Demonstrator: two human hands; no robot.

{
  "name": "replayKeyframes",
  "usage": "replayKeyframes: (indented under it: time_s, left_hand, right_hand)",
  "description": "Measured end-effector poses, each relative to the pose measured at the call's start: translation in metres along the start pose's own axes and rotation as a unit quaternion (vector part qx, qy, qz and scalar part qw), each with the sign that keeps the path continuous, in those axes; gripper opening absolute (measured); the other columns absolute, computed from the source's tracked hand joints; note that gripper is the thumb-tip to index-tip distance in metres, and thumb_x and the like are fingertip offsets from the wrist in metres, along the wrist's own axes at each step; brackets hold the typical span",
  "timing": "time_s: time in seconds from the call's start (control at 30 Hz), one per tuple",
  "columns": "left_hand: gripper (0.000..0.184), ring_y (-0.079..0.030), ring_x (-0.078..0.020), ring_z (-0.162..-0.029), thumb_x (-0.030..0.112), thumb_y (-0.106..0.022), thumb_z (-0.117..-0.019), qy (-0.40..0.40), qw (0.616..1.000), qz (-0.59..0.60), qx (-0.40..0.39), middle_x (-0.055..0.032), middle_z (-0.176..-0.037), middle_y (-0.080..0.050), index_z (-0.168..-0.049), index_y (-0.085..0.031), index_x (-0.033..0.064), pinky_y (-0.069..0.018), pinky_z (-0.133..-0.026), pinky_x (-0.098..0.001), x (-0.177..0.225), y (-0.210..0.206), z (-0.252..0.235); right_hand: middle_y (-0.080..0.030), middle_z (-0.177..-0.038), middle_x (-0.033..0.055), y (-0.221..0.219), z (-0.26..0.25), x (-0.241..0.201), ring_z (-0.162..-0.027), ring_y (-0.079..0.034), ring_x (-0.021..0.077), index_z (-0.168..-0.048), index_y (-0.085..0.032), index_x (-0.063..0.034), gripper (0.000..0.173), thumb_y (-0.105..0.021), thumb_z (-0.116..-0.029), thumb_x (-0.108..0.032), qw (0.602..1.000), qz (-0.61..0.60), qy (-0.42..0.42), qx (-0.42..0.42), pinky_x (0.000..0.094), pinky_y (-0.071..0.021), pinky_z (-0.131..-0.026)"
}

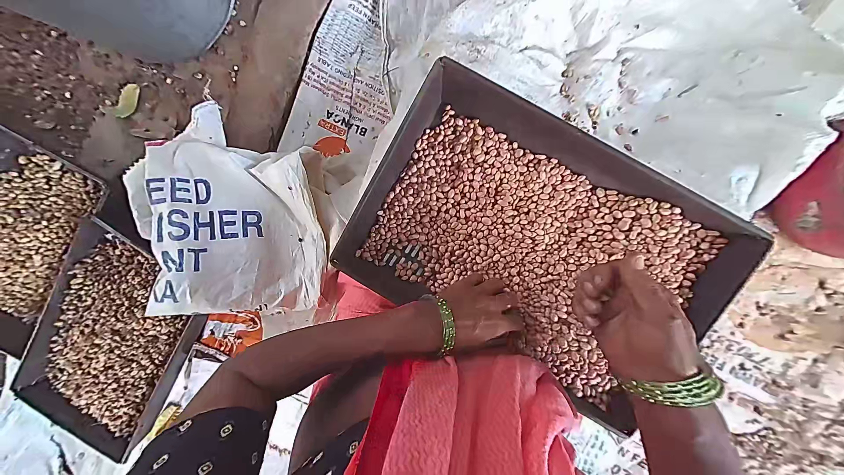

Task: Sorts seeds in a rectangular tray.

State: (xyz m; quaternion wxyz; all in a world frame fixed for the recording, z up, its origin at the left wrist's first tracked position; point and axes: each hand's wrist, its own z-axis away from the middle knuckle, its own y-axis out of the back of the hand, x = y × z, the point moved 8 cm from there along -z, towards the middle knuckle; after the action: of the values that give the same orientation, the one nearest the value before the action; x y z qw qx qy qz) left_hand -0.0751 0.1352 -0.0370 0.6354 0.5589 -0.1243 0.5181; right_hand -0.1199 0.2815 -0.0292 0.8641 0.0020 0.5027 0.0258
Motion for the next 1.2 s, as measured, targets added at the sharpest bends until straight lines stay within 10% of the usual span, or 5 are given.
replayKeyframes:
  time_s: [0.1,0.27,0.73,1.0,1.2]
  left_hand:
    - [0.040,-0.053,-0.0389,-0.132,0.036,-0.050,-0.1068,0.047,0.999,-0.020,0.010,-0.0188,-0.133,-0.064,-0.123,-0.070,0.0045,-0.0397,-0.107,-0.0571,-0.023,0.002,0.017]
    - [0.020,-0.067,-0.0347,-0.110,0.017,-0.060,-0.1015,0.145,0.938,-0.060,0.308,-0.0164,-0.114,-0.071,-0.104,-0.075,0.0033,-0.0569,-0.093,-0.0498,-0.076,0.073,0.098]
    - [0.024,-0.067,-0.0457,-0.107,0.009,-0.053,-0.1056,0.256,0.931,-0.168,0.200,-0.0276,-0.119,-0.065,-0.116,-0.069,-0.0057,-0.0562,-0.087,-0.0570,-0.125,0.083,0.084]
    - [0.023,-0.064,-0.0498,-0.110,0.007,-0.054,-0.1042,0.238,0.936,-0.201,0.162,-0.0306,-0.116,-0.063,-0.113,-0.065,-0.0108,-0.0545,-0.088,-0.0580,-0.121,0.083,0.081]
    - [0.017,-0.070,-0.0416,-0.092,0.008,-0.058,-0.0997,0.205,0.949,-0.082,0.227,-0.0263,-0.110,-0.067,-0.109,-0.066,-0.0042,-0.0553,-0.080,-0.0575,-0.099,0.105,0.097]
  right_hand:
    - [-0.062,-0.070,-0.0118,-0.018,-0.003,-0.007,-0.056,-0.054,-0.0008,-0.084,-0.064,-0.0211,0.046,-0.029,-0.1105,-0.036,0.998,0.047,0.033,-0.033,0.0147,-0.0475,-0.054]
    - [-0.062,-0.073,-0.0093,-0.057,-0.017,-0.006,-0.057,-0.054,-0.0002,-0.092,-0.068,-0.0160,0.041,-0.034,-0.1104,-0.032,0.995,0.046,0.014,-0.085,0.0152,-0.0474,-0.054]
    - [-0.059,-0.070,-0.0114,-0.091,-0.020,-0.008,-0.054,-0.050,-0.0039,-0.093,-0.068,-0.0145,0.035,-0.039,-0.1103,-0.024,0.986,0.080,0.063,-0.132,0.0117,-0.0420,-0.049]
    - [-0.067,-0.091,0.0153,-0.109,0.014,0.019,-0.081,-0.068,0.0316,-0.103,-0.077,-0.0035,0.017,-0.066,-0.0953,-0.014,0.811,0.476,0.243,-0.238,0.0484,-0.0577,-0.068]
    - [-0.065,-0.092,0.0198,-0.130,0.028,0.031,-0.085,-0.070,0.0368,-0.095,-0.072,0.0039,0.014,-0.069,-0.0933,-0.010,0.735,0.562,0.310,-0.217,0.0463,-0.0595,-0.064]
